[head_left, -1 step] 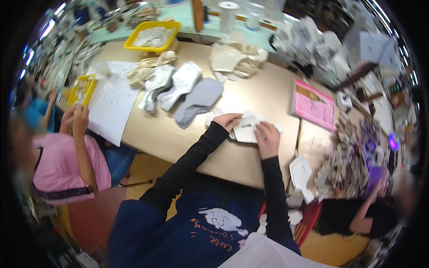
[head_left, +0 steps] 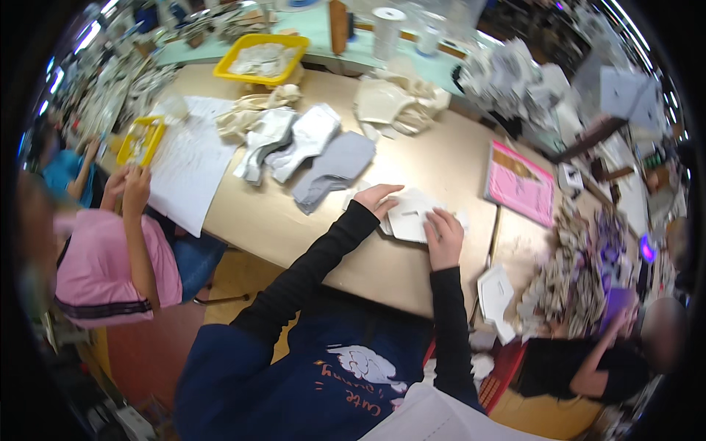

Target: The person walks to a workstation and begins assembling face masks by hand. They pick up white mask blanks and small rectangular inserts, place the inserts into the blanks, and stack the finished units. The person also handles gray fabric pieces and stacks them separately.

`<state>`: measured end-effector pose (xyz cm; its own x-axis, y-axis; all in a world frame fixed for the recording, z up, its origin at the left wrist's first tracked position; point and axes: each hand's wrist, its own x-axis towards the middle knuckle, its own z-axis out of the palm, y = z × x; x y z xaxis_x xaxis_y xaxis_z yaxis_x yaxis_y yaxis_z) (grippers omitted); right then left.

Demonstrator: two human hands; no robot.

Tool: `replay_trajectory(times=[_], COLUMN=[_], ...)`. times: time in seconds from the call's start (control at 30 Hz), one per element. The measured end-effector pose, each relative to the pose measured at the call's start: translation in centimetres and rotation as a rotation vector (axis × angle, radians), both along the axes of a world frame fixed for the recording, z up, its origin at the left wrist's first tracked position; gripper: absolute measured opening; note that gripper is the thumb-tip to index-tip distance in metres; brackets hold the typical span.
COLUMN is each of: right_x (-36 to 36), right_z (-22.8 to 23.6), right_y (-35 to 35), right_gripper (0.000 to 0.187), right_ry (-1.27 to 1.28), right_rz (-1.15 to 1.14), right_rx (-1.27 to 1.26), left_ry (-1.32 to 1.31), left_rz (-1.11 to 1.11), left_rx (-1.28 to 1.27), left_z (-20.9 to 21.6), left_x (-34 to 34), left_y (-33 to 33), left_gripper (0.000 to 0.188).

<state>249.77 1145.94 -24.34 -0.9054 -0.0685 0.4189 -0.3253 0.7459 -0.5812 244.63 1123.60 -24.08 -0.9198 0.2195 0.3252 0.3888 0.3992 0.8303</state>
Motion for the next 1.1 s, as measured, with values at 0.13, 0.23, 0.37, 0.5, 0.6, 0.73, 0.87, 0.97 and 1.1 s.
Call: replay_trajectory(times=[0.13, 0.23, 0.37, 0.5, 0.6, 0.73, 0.87, 0.97, 1.1], right_x=[0.6, 0.6, 0.2, 0.0, -0.1, -0.2, -0.2, -0.3, -0.3], right_z=[-0.8, -0.3, 0.3, 0.3, 0.5, 0.9, 1.2, 1.4, 1.4], right_y=[0.0, -0.1, -0.1, -0.1, -0.3, -0.6, -0.7, -0.7, -0.8], right_gripper=[0.022, 0.022, 0.021, 0.021, 0.019, 0.018, 0.018, 0.017, 0.015], right_ry=[-0.013, -0.018, -0.06, -0.063, -0.074, -0.093, -0.18, -0.203, -0.204], right_rz=[-0.025, -0.037, -0.034, -0.032, -0.055, -0.098, -0.111, -0.124, -0.147], right_rx=[-0.09, -0.094, -0.117, -0.114, -0.129, -0.143, -0.151, -0.166, -0.174], left_ry=[0.257, 0.325, 0.251, 0.14, 0.083, -0.092, -0.358, -0.533, -0.444], left_rz=[0.205, 0.296, 0.636, 0.994, 0.879, 0.786, 0.758, 0.675, 0.423], left_rx=[0.079, 0.148, 0.206, -0.452, -0.5, -0.758, -0.959, -1.185, -1.254], left_z=[5.0, 7.6, 5.7, 1.9, 0.9, 2.0, 4.6, 8.0, 10.2], left_x=[-6.0, -15.2, -29.2, -33.7, -34.3, -35.1, -34.9, -34.7, -37.1], left_y=[-5.2, -12.0, -25.6, -38.1, -41.5, -41.2, -38.3, -35.4, -34.0], left_gripper=[0.048, 0.037, 0.052, 0.071, 0.078, 0.101, 0.126, 0.135, 0.135])
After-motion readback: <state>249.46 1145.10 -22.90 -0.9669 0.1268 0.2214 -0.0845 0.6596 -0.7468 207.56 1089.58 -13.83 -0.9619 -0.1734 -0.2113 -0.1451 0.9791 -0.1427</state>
